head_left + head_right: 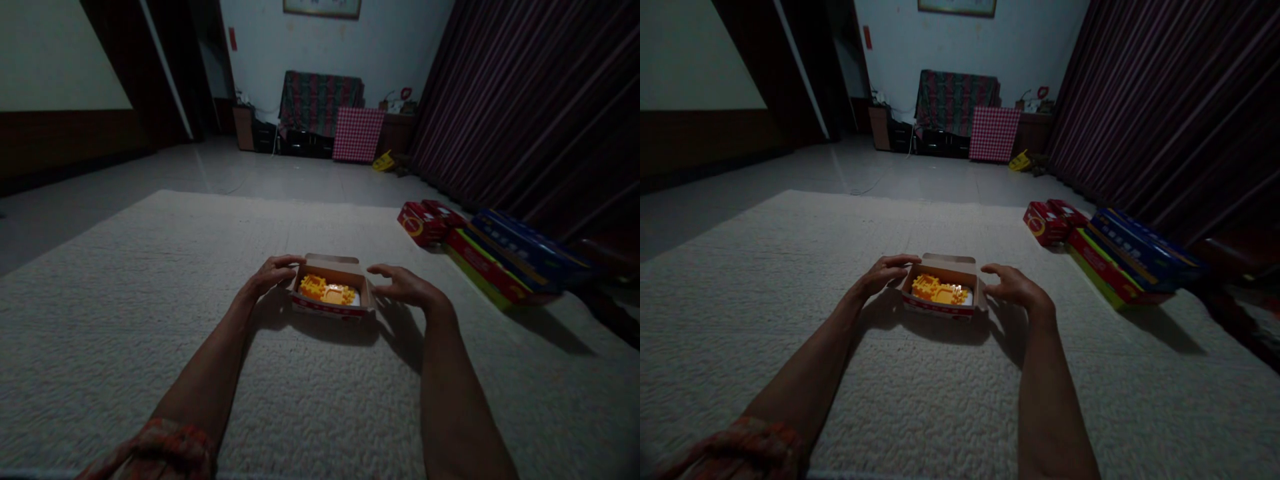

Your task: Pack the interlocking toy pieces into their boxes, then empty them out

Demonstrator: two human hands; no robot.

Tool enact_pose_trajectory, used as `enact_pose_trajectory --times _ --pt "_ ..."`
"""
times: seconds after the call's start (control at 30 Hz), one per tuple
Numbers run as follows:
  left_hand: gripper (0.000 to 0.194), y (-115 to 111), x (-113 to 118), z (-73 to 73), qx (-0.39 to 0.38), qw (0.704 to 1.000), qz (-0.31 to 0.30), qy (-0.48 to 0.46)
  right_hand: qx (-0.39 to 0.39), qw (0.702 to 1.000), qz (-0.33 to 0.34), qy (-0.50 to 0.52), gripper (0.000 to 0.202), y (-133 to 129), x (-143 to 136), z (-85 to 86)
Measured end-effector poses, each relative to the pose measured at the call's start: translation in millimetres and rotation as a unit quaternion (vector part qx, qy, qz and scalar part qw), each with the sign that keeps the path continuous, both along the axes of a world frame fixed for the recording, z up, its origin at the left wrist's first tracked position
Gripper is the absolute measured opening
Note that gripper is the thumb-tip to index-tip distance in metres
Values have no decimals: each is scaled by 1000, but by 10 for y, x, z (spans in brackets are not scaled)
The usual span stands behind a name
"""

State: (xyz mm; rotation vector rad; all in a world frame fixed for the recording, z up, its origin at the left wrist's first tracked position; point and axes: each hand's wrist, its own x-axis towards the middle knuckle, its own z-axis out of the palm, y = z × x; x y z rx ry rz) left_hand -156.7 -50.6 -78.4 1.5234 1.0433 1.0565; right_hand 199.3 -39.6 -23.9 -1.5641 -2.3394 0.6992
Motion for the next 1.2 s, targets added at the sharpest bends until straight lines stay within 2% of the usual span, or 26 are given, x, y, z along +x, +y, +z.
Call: enact_pose_trajectory --times 0.07,0.17,0.27,0.4,0.47,0.63,0.73,0.87,1.0,1.2 --pt "37 -2 5 -6 1 1000 3 -5 83 996 -13 -37 47 -19 -57 -85" --pt "37 -8 25 -7 -1 1000 15 -12 164 982 -6 -93 33 -117 -207 -94" --pt "37 -22 50 0 -9 999 37 -12 180 975 -9 -133 26 -259 -358 17" --pt "39 -48 74 5 -23 998 49 -11 197 971 -62 -119 27 -412 -496 141" --pt "39 -56 80 -4 -28 998 49 -12 192 975 -63 -91 24 -465 -549 148" --pt "39 -54 78 -39 -31 998 54 -13 117 991 -3 -66 17 -551 -642 99" --pt "39 -49 69 -44 -21 998 52 -9 95 991 -11 -96 21 -581 -689 130" --pt "40 -54 62 -32 -26 998 48 -7 53 983 -15 -178 24 -652 -844 275" --pt "41 -71 70 -12 -38 998 45 -15 24 968 -45 -245 41 -728 -1075 412" --pt "39 -89 79 1 -31 999 39 -18 -2 966 -49 -255 49 -693 -1221 421"
